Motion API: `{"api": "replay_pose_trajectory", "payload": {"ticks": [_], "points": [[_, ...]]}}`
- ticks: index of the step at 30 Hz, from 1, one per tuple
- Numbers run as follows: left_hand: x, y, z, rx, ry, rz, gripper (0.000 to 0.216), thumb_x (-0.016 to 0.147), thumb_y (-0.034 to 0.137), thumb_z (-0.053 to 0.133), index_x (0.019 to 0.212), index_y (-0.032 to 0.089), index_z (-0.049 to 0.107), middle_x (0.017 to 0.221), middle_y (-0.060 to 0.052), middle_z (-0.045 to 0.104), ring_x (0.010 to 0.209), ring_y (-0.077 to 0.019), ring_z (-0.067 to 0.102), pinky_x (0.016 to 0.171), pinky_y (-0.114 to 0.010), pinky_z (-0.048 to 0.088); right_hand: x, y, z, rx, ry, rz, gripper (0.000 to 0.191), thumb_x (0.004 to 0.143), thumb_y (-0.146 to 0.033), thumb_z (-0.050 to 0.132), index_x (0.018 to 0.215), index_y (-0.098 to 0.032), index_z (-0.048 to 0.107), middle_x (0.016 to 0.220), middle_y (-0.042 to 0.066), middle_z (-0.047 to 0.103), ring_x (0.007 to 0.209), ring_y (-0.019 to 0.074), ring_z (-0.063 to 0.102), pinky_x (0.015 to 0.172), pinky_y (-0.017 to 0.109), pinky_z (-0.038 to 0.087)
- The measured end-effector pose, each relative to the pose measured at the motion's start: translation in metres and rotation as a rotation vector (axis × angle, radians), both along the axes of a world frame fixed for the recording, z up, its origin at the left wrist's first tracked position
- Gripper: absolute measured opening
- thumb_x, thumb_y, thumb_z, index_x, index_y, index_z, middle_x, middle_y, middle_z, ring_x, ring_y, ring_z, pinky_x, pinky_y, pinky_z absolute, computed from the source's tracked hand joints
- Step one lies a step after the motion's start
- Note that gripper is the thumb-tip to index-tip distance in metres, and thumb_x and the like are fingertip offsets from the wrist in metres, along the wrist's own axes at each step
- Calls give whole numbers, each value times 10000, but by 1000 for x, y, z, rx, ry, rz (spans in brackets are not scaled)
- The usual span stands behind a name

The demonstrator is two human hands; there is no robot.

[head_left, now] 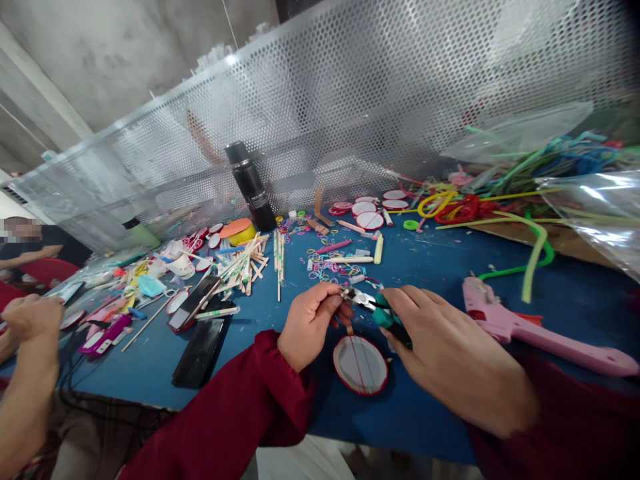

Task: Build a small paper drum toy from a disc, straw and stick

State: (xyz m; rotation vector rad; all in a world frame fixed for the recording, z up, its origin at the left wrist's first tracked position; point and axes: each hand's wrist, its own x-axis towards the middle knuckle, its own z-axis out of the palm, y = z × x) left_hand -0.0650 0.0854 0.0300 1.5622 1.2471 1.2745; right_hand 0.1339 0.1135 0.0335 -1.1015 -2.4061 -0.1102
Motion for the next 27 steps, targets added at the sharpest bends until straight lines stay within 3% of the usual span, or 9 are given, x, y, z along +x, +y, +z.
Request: {"api": "replay_pose_trajectory", "payload": {"ticks": [10,14,27], "points": [[3,0,-4,-22,-118,-9,216,913,372,567,993,173,546,808,-35,684,691,-138,659,611,-233,506,0,-4,2,-37,-27,-38,194,845,-194,579,1039,-185,567,918,64,634,863,243,622,751,359,468],[2,1,-3,-26,-115,43,174,895,335,592,914,167,548,795,-28,681,692,-138,670,565,-205,487,-3,-2,3,-30,-29,-25,201,835,-185,583,1035,-175,573,930,74,628,878,248,611,774,370,474],[2,-2,1,-1,-89,92,156,912,283,555,930,152,639,814,-42,683,739,-146,683,553,-192,533,-3,1,-1,43,-30,1,327,871,-225,547,1189,-150,552,1044,114,620,978,280,579,846,404,474]]}}
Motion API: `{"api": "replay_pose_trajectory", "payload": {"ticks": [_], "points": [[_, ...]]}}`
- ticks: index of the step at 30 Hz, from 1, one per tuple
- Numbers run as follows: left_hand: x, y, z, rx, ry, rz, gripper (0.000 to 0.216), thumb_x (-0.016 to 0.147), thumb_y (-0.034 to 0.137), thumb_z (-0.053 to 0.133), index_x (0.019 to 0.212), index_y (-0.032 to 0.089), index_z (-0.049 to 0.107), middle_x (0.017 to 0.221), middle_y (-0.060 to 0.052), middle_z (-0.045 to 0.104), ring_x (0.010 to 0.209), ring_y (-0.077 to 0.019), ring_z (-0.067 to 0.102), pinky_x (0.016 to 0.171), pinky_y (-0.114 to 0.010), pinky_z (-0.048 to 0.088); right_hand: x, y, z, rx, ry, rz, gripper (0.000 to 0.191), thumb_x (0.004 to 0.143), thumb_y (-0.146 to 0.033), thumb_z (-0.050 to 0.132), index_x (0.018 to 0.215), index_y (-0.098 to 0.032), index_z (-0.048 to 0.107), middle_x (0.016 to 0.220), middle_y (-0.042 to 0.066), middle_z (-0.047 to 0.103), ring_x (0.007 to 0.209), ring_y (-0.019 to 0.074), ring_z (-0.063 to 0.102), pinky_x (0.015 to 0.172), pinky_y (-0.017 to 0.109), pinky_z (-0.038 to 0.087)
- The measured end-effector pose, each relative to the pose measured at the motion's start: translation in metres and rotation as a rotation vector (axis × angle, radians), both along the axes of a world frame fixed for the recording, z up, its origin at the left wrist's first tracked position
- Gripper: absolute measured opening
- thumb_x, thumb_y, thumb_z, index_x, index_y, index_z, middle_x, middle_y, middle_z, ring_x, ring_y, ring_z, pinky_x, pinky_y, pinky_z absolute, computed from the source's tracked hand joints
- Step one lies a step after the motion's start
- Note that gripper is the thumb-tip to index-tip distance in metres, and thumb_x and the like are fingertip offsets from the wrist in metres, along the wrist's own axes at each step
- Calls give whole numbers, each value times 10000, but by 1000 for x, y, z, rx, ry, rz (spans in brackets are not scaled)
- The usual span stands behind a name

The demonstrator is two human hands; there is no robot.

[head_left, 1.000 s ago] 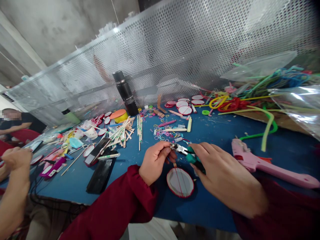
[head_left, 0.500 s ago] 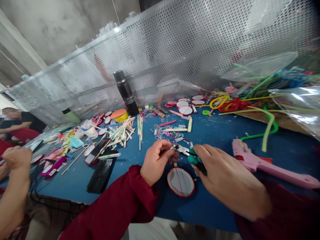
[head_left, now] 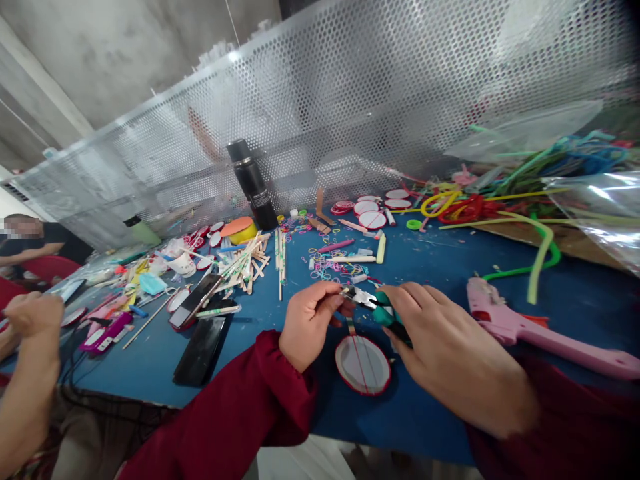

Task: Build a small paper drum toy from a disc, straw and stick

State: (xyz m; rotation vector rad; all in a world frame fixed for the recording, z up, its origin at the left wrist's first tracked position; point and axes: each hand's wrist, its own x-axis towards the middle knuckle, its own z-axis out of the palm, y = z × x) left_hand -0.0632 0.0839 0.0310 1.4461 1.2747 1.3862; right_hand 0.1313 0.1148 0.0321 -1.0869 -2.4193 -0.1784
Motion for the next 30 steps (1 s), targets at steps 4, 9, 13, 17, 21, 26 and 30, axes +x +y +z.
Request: {"api": "replay_pose_trajectory", "payload": {"ticks": [4,9,13,17,21,26,30], "points": [[0,0,-2,12,-2,-7,161,918,285,548,939,153,638,811,-42,683,736,-143,679,557,-193,543,0,-1,0,15,2,-7,351,874,-230,538,1215,-147,548,1064,122,620,994,286,577,855,409,474],[-1,1,-3,18,0,-13,170,924,289,537,949,156,641,815,-40,682,734,-141,675,552,-191,549,0,-1,1,46,1,-5,354,871,-230,533,1214,-143,556,1061,127,630,982,285,584,839,411,483],[0,0,-2,12,3,-8,181,924,297,535,950,154,643,812,-44,679,737,-146,675,553,-197,553,0,-1,1,49,-9,-3,361,869,-238,539,1216,-139,558,1061,125,631,979,283,584,836,407,484],[1,0,-1,17,8,-11,191,926,304,528,946,155,647,808,-45,674,732,-148,675,552,-202,552,0,-1,0,37,3,2,373,878,-243,536,1237,-140,544,1080,121,622,994,279,578,849,403,480],[1,0,0,12,5,-5,193,927,305,524,943,155,646,808,-47,673,728,-149,673,549,-205,554,0,-1,1,11,13,2,366,879,-237,535,1233,-145,543,1078,119,623,994,277,578,851,402,479],[2,0,-1,3,-2,-2,187,924,305,525,933,156,638,802,-44,668,720,-146,668,549,-206,558,-1,-1,0,6,17,6,346,877,-240,544,1209,-144,547,1057,114,626,985,274,583,849,400,476],[3,-2,-1,-4,-8,-11,193,929,308,516,934,157,636,783,-36,655,690,-137,658,543,-204,551,0,-2,-1,-4,13,1,294,877,-252,555,1153,-152,556,1017,103,624,942,264,592,818,389,474]]}}
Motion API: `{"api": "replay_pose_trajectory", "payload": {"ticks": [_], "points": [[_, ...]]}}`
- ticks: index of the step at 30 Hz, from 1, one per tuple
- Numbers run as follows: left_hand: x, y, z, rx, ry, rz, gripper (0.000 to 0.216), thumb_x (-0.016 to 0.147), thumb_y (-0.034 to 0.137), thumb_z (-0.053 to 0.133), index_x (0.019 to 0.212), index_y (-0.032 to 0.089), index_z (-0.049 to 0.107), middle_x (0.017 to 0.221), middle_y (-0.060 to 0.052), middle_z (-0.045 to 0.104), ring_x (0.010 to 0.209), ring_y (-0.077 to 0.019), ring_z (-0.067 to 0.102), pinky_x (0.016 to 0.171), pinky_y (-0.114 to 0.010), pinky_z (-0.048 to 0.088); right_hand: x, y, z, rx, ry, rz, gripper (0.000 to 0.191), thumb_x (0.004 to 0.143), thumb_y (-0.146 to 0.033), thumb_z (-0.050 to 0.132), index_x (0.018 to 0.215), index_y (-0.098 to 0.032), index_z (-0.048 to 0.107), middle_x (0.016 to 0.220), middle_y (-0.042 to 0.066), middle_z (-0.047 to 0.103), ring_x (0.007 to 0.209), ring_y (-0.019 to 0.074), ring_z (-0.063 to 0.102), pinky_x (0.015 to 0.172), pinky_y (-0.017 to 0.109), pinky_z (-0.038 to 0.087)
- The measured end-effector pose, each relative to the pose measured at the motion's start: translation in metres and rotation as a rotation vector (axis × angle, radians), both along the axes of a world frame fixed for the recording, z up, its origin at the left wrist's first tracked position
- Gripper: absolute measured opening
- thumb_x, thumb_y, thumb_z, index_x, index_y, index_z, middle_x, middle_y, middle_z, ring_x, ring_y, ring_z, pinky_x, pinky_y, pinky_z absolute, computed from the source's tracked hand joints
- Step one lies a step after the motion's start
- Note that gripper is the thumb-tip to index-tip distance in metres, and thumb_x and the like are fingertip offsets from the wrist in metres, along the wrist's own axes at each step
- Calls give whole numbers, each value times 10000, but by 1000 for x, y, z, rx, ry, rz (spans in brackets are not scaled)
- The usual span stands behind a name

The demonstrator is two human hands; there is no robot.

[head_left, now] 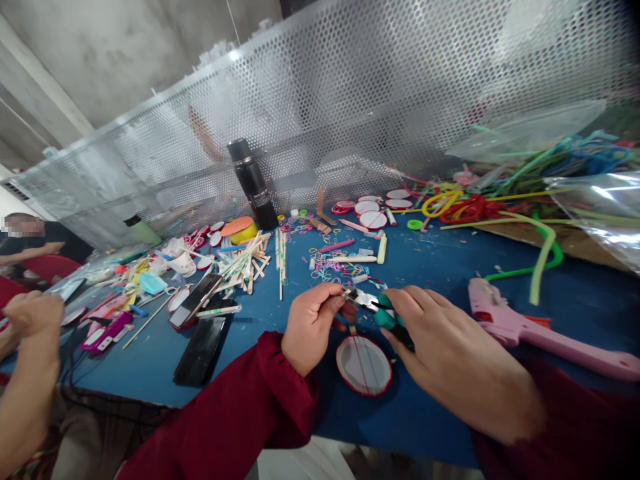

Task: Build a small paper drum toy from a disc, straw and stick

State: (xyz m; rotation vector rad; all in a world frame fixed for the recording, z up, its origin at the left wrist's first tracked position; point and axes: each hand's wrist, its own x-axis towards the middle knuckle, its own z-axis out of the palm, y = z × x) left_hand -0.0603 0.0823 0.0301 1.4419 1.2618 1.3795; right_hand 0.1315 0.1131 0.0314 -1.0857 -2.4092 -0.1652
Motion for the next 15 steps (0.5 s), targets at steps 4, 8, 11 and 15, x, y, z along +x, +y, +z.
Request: {"api": "replay_pose_trajectory", "payload": {"ticks": [4,8,11,15], "points": [[0,-1,-1,8,14,-18,194,933,318,515,940,164,633,773,-33,647,670,-133,645,535,-205,535,1,-3,2,-9,-12,-13,225,853,-222,564,1071,-167,564,949,90,628,869,251,601,769,374,472],[-1,0,-2,0,41,-26,203,936,342,509,934,169,617,762,-30,632,639,-129,624,501,-201,493,2,-4,3,-8,-12,-13,206,825,-188,563,1030,-171,566,926,90,637,820,245,603,726,368,475],[-1,0,-2,7,91,-13,233,941,373,495,927,169,608,752,-27,625,616,-123,607,488,-199,460,1,-2,3,6,-2,-1,224,831,-193,556,1053,-166,569,951,95,641,846,249,605,744,375,481],[-3,0,0,31,158,22,267,961,385,458,919,166,606,733,-20,601,585,-105,567,485,-194,418,0,0,3,12,-4,12,289,860,-202,536,1144,-153,560,1024,110,638,941,265,602,823,391,480]]}}
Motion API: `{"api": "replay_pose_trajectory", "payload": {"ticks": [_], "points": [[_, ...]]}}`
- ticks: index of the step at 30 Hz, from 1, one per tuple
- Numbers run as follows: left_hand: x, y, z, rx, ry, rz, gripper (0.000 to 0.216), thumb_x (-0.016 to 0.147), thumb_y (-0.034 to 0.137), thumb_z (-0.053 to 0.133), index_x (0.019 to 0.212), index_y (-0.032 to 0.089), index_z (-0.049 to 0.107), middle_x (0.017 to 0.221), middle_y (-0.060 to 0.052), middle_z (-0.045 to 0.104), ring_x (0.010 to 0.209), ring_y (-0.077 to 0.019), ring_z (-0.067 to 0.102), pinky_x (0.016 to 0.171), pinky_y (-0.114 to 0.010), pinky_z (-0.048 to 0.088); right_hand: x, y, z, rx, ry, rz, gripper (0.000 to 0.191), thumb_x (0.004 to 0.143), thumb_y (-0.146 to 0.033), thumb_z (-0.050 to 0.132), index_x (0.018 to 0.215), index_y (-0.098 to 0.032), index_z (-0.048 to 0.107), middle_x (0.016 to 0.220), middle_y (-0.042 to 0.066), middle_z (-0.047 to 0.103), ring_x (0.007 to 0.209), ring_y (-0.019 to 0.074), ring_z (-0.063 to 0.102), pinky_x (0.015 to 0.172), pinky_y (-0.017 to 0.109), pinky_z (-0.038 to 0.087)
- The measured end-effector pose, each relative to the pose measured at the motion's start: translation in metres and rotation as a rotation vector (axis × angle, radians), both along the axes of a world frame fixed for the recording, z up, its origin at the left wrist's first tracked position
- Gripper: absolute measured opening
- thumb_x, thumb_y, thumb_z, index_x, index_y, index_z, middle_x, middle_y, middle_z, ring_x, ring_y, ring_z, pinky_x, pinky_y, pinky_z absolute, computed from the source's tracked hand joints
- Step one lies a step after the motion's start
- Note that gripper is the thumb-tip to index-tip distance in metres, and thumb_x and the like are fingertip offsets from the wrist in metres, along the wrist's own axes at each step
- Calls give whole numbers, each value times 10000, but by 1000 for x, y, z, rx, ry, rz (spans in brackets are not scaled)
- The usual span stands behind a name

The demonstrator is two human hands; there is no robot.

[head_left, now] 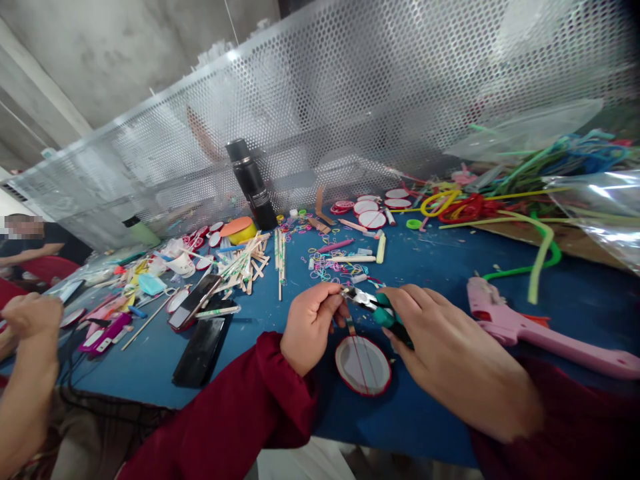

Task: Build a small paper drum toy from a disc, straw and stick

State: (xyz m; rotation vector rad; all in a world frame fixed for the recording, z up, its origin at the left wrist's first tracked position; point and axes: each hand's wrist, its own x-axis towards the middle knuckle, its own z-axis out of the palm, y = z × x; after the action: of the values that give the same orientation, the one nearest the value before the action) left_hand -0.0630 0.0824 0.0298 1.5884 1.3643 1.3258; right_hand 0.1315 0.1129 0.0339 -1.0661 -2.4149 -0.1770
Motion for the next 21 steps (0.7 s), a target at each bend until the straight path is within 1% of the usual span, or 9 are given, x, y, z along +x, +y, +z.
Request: {"api": "replay_pose_trajectory", "payload": {"ticks": [5,10,15,21], "points": [[-2,1,-2,27,50,7,280,974,384,439,907,167,602,723,-12,587,584,-97,537,509,-196,411,0,1,-1,-5,-8,-1,329,876,-213,531,1198,-146,549,1064,121,636,978,275,597,838,397,481],[-2,1,-3,39,52,13,272,972,381,442,915,168,601,738,-18,599,596,-101,547,511,-197,416,0,1,-3,17,12,-1,318,882,-222,535,1190,-146,549,1057,119,637,967,274,597,830,400,483],[-1,1,-3,32,27,6,272,961,393,460,934,168,612,765,-28,619,615,-110,572,496,-195,427,1,0,-2,2,5,-6,261,861,-212,552,1116,-160,564,1006,105,639,910,262,602,799,394,486],[-1,1,-5,19,18,-13,282,959,405,458,937,168,609,764,-32,623,622,-114,583,491,-195,432,2,-2,2,4,-7,-16,220,803,-172,574,1023,-174,576,932,90,642,843,252,607,747,379,488]]}}
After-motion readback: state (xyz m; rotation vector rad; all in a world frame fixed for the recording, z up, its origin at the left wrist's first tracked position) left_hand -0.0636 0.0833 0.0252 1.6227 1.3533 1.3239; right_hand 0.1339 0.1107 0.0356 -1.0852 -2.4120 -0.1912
